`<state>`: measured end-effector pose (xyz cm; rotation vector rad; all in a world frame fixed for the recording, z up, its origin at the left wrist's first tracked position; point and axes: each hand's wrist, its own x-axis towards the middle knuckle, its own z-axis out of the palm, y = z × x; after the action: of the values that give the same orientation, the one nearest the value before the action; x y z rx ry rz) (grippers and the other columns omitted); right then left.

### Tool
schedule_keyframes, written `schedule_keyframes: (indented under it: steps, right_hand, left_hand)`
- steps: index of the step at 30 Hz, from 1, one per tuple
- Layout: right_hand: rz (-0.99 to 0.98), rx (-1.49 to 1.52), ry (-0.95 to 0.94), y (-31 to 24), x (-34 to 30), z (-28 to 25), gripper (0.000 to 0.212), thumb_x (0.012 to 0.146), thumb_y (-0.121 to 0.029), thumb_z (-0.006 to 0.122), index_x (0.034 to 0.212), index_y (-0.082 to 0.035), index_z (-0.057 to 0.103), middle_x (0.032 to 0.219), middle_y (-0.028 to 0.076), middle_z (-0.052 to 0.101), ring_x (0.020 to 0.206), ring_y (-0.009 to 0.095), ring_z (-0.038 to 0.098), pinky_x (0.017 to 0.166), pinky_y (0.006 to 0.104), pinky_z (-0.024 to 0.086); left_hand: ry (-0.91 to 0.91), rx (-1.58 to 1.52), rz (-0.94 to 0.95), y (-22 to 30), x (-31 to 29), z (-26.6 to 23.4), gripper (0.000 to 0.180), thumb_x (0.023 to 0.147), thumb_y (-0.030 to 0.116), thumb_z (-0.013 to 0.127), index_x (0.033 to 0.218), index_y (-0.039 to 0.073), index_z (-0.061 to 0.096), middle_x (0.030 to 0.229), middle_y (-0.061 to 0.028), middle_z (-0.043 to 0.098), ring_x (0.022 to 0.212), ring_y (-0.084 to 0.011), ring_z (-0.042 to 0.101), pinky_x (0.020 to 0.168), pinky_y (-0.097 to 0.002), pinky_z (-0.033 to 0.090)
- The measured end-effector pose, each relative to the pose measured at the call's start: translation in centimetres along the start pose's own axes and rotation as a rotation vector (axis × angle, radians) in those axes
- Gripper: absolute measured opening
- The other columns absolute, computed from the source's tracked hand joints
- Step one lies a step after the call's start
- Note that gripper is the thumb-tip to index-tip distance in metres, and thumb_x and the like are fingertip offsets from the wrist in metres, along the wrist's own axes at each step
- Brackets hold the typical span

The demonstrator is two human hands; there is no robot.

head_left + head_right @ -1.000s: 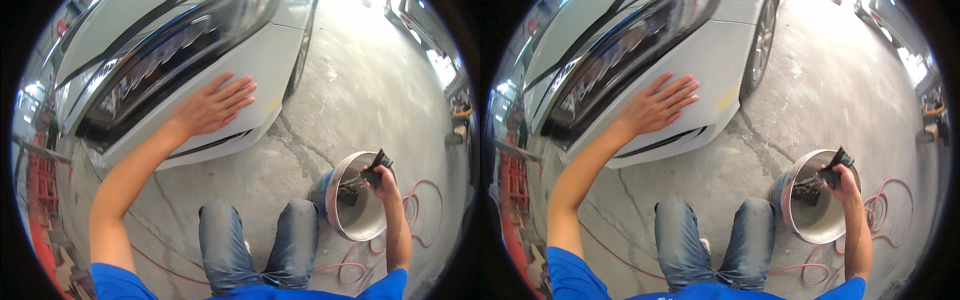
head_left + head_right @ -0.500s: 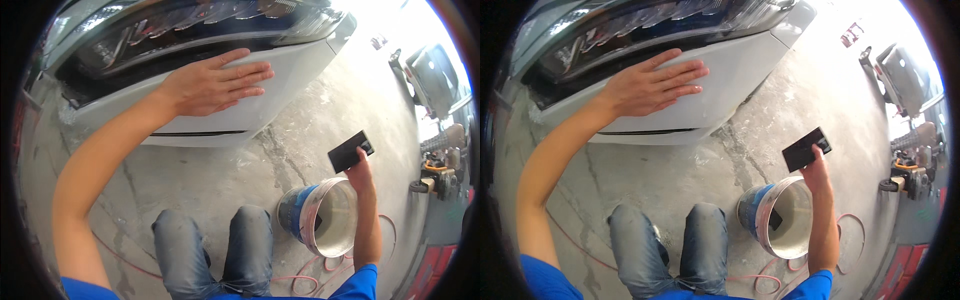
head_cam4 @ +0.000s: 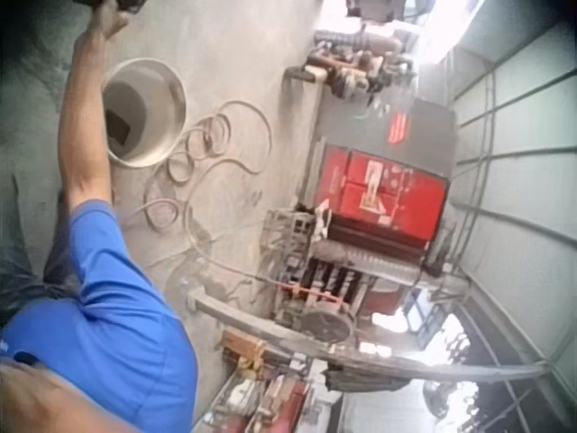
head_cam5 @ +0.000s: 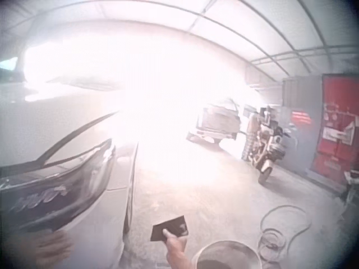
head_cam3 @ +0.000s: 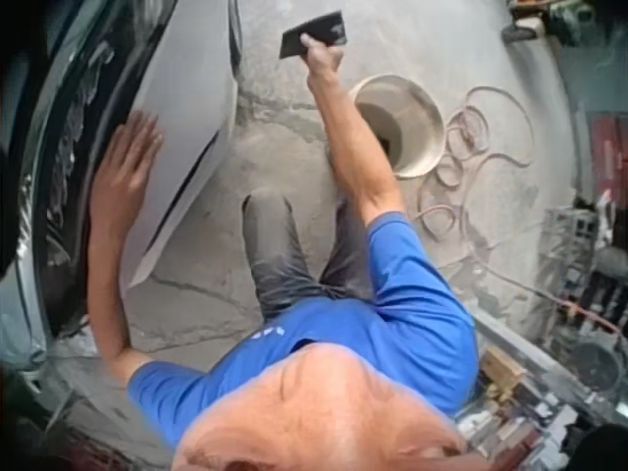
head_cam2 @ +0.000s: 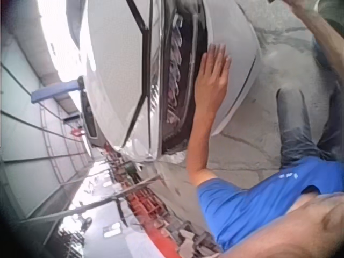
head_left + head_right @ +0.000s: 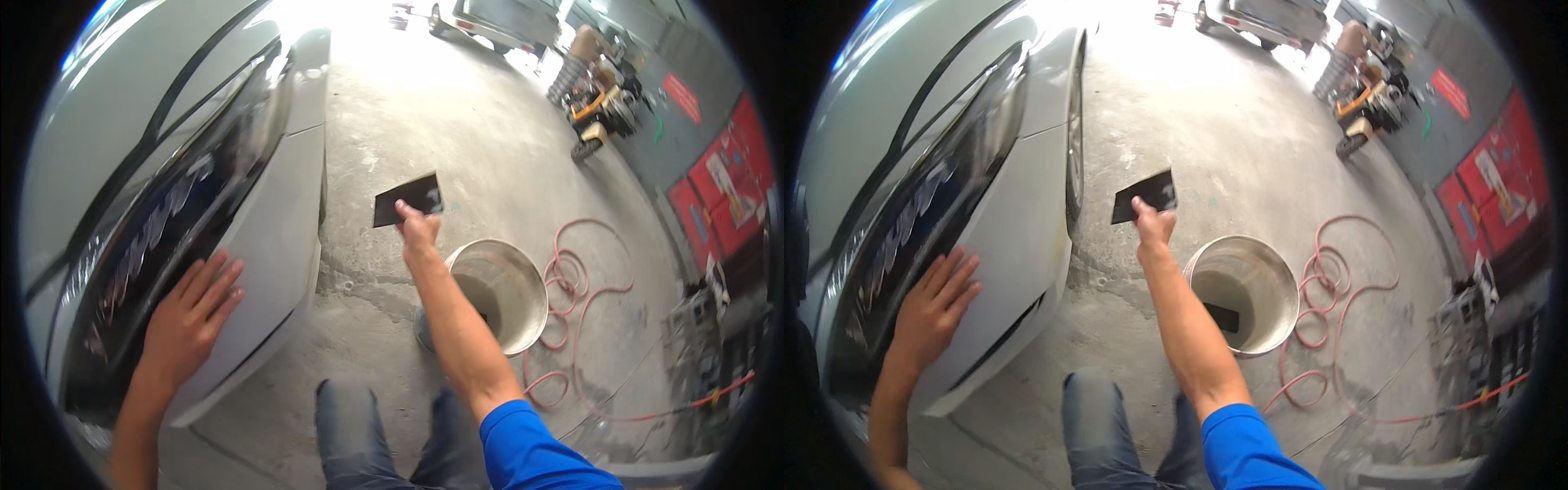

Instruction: The person wets a sanding block in a bucket and then sands the front bumper of a white car. They repeatedly dip the sanding block into water and continue sanding different areas of the bumper.

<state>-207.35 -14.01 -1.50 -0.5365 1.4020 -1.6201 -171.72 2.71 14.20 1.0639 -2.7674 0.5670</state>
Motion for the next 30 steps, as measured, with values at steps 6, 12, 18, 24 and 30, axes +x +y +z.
schedule_keyframes:
  steps: [6, 12, 18, 24, 30]
  right_hand:
    - [0.371, 0.295, -0.100, 10.9, -4.9, -4.2, 0.025, 0.100, -0.020, 0.063, 0.120, -0.005, 0.065, 0.115, 0.004, 0.069, 0.102, 0.017, 0.065, 0.089, 0.0381, 0.052]
    - [0.452, 0.307, 0.056, 22.7, -4.8, -5.9, 0.043, 0.103, -0.036, 0.058, 0.123, 0.001, 0.063, 0.119, 0.006, 0.066, 0.108, 0.017, 0.062, 0.096, 0.0335, 0.050]
    - [-0.051, -0.089, -0.097, 18.3, -9.9, 7.6, 0.039, 0.102, -0.021, 0.056, 0.139, -0.010, 0.059, 0.115, 0.013, 0.073, 0.096, 0.023, 0.069, 0.088, 0.0351, 0.053]
    - [-0.264, -0.175, -0.225, 20.3, -9.6, 12.8, 0.065, 0.107, -0.041, 0.043, 0.157, -0.003, 0.026, 0.160, 0.020, 0.030, 0.149, 0.032, 0.028, 0.120, 0.0382, 0.025]
    - [-0.354, -0.050, -0.406, 17.7, -11.6, 13.6, 0.083, 0.105, -0.058, 0.033, 0.160, 0.000, 0.010, 0.167, 0.020, 0.008, 0.156, 0.033, 0.001, 0.125, 0.0407, 0.005]
  left_hand:
    - [-0.165, -0.060, -0.096, -1.2, 0.9, -1.4, 0.048, 0.080, -0.002, 0.071, 0.127, 0.008, 0.065, 0.157, -0.0150, 0.041, 0.148, -0.0376, 0.034, 0.117, -0.0512, 0.036]
    - [-0.252, -0.018, -0.093, -1.3, 2.9, 1.4, 0.043, 0.083, -0.001, 0.069, 0.125, 0.010, 0.067, 0.155, -0.0167, 0.043, 0.147, -0.0434, 0.031, 0.118, -0.0525, 0.033]
    - [-0.345, -0.019, -0.199, -2.3, -1.5, -2.0, 0.033, 0.089, 0.002, 0.063, 0.121, 0.008, 0.064, 0.156, -0.0227, 0.039, 0.147, -0.0510, 0.026, 0.118, -0.0608, 0.028]
    - [-0.259, 0.024, -0.057, -0.8, 0.8, -0.7, 0.040, 0.093, 0.005, 0.060, 0.133, 0.007, 0.061, 0.157, -0.0173, 0.039, 0.149, -0.0461, 0.025, 0.119, -0.0577, 0.026]
    - [-0.286, 0.045, -0.105, -1.1, 0.2, -1.1, 0.040, 0.093, 0.008, 0.062, 0.133, 0.007, 0.062, 0.155, -0.0179, 0.042, 0.147, -0.0458, 0.030, 0.118, -0.0570, 0.028]
